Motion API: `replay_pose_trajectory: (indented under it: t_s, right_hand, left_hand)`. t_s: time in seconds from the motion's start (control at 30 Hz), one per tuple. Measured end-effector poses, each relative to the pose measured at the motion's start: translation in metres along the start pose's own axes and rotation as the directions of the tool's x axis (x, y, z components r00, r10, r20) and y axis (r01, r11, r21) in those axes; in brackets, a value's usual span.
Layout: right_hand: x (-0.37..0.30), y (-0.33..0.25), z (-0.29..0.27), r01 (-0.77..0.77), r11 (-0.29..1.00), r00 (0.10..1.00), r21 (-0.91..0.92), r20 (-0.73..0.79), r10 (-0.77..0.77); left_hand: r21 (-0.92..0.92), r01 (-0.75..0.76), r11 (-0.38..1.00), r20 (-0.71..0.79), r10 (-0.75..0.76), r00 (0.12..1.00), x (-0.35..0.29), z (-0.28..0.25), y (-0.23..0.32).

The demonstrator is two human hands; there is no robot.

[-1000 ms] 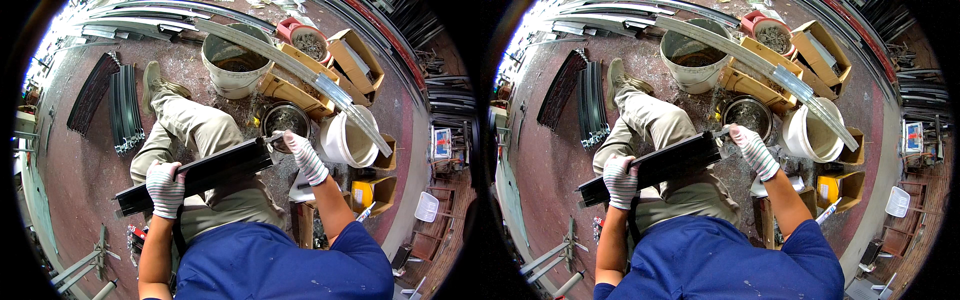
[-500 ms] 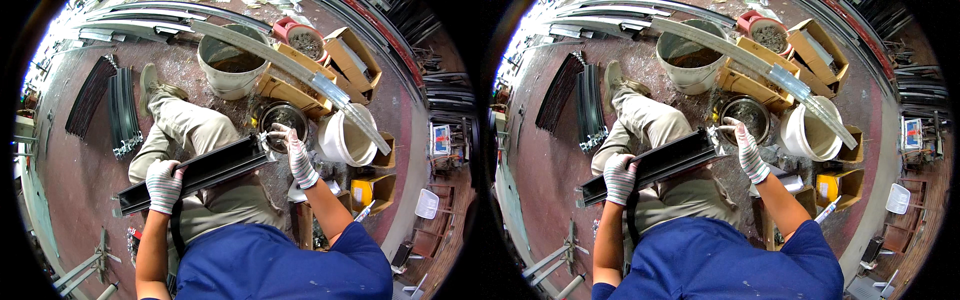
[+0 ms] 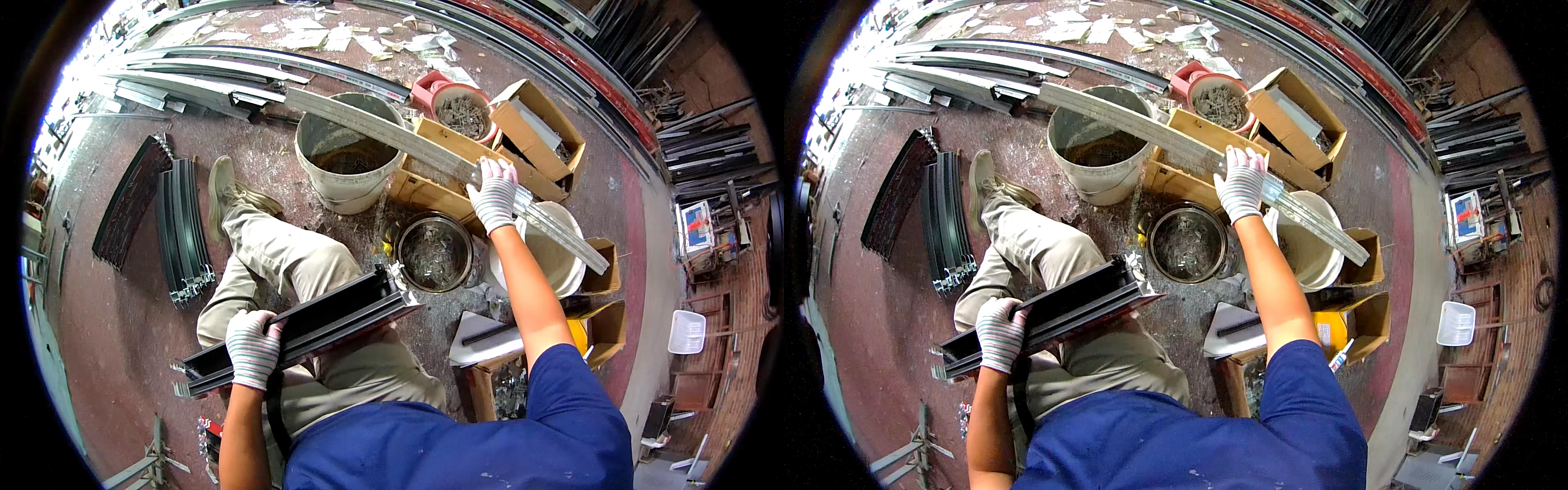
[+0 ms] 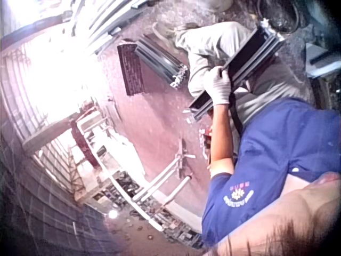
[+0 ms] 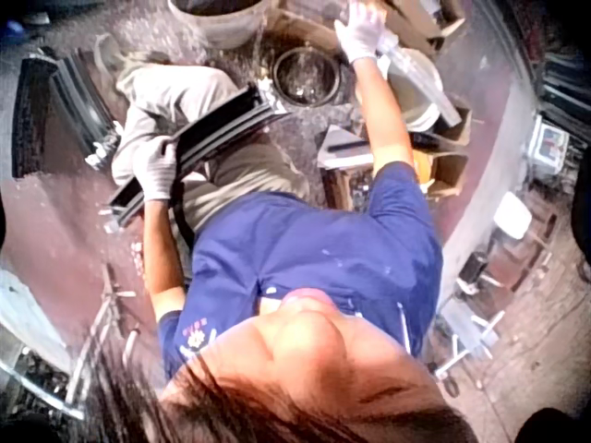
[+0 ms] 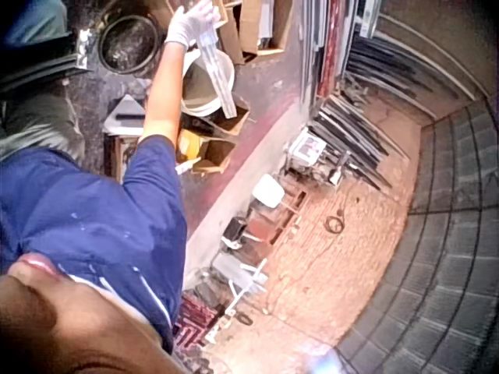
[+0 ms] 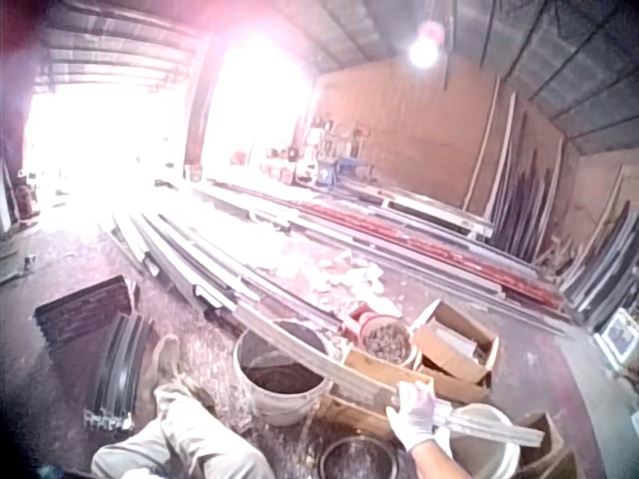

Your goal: The person sits on the floor and repeatedly inserts small metal clips into the grooves of long dark metal profiles. They pick up a profile, insert clips from a nearby container, and place the profile on a growing stack on the floor.

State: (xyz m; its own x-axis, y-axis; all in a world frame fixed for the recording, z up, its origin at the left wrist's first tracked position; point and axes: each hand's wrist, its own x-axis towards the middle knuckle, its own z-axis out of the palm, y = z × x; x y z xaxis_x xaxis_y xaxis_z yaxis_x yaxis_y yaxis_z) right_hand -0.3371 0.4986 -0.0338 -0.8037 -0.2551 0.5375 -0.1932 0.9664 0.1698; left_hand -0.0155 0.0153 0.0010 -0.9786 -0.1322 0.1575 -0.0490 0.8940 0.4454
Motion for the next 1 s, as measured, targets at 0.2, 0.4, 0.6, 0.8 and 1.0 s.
replay_pose_trajectory:
  t_s: [0.2,0.4,0.6,0.8,1.0]
  right_hand:
    - [0.021,0.013,0.005,0.106,0.994,0.994,0.024,0.034,-0.106]
    - [0.014,0.048,-0.036,0.094,0.995,0.994,0.027,-0.057,-0.092]
    - [-0.039,0.043,-0.071,-0.255,0.895,0.966,0.365,0.145,0.216]
    - [-0.092,-0.035,-0.145,-0.802,-0.232,0.577,0.55,0.815,-0.061]
    - [-0.12,-0.089,-0.164,-0.838,-0.203,0.544,0.506,0.805,-0.238]
  left_hand:
    - [-0.002,0.006,1.0,0.019,-0.006,1.0,0.003,-0.002,0.002]
    - [-0.02,-0.007,1.0,-0.003,0.007,1.0,0.003,-0.001,0.004]
    - [0.031,-0.046,0.998,-0.053,0.048,0.997,0.002,-0.004,0.007]
    - [0.024,-0.067,0.997,-0.038,0.067,0.997,-0.003,-0.006,0.008]
    - [0.049,-0.122,0.991,-0.124,0.128,0.984,-0.006,-0.01,0.016]
